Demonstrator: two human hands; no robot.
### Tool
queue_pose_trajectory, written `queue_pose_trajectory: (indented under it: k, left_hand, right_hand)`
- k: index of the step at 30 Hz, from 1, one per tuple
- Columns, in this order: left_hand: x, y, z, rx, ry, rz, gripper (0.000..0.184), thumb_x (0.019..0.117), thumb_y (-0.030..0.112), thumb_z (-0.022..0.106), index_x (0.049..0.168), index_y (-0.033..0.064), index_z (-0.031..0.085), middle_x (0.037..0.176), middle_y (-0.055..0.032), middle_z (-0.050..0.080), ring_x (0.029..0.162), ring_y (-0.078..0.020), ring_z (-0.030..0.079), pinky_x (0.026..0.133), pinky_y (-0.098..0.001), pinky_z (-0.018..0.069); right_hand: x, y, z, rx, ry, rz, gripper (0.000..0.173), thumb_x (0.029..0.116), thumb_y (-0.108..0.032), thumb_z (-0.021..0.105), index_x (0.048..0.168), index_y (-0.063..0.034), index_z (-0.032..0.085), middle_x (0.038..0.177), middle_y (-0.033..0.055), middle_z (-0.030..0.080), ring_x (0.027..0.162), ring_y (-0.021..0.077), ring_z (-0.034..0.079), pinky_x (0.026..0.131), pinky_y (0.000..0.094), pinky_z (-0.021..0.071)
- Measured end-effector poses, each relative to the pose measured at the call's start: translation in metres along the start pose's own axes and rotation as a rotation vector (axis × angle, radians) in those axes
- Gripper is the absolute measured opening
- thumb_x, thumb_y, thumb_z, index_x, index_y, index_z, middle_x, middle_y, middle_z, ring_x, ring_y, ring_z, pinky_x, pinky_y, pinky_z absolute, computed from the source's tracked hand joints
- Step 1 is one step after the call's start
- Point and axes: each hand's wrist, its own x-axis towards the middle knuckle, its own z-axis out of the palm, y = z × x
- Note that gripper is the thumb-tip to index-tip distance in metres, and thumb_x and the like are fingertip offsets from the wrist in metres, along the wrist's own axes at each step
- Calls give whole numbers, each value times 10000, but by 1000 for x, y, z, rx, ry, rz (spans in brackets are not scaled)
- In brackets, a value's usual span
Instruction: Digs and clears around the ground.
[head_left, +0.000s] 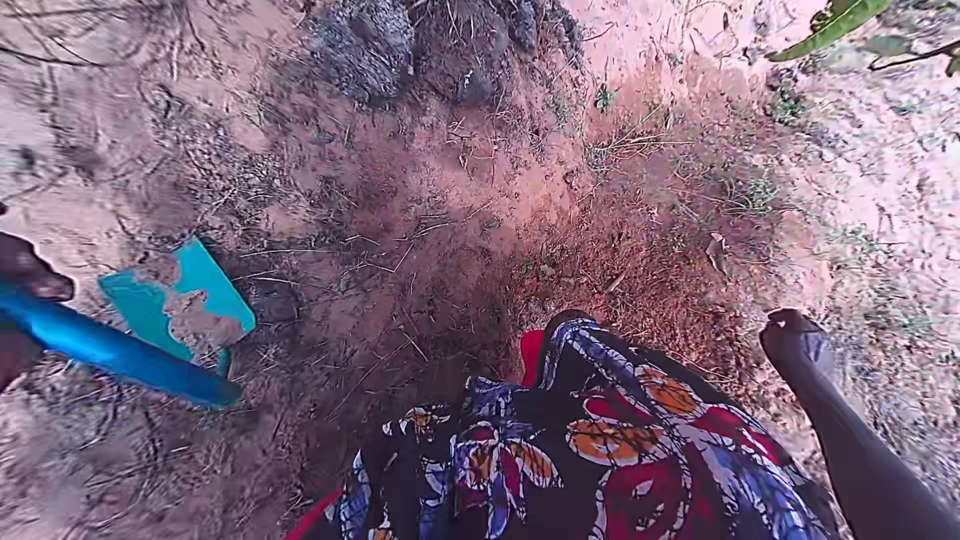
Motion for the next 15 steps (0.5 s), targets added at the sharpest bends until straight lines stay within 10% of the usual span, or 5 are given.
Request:
queue_pose_trajectory:
  k: [4,7,15]
  left_hand:
    - [-17,34,21,161,73,-35,132,1071,285,490,951,259,541,547,157,473,442,10,506,440,-158,472]
    - [-6,20,6,149,93,5,85,1010,235,536,926,239,535,525,137,480,413,-25,509,411,-197,486]
    - [-15,18,-2,96,88,42,107,989,214,514,900,255,557,520,144,503,408,-13,501,405,-189,463]
  right_hand:
    - [-3,-227,-29,119,-34,-589,407,1082,-209,521,1453,-43,538,1352,350,587,1210,585,581,944,755,449]
    - [-16,-358,-66,107,-35,-918,504,1085,-248,520,1526,-24,418,1488,298,508,1309,513,552,1045,674,449]
    - [-27,-537,-129,369,-121,-962,969,948,-398,746,1603,53,193,1522,370,415,1393,522,457,1126,662,384]
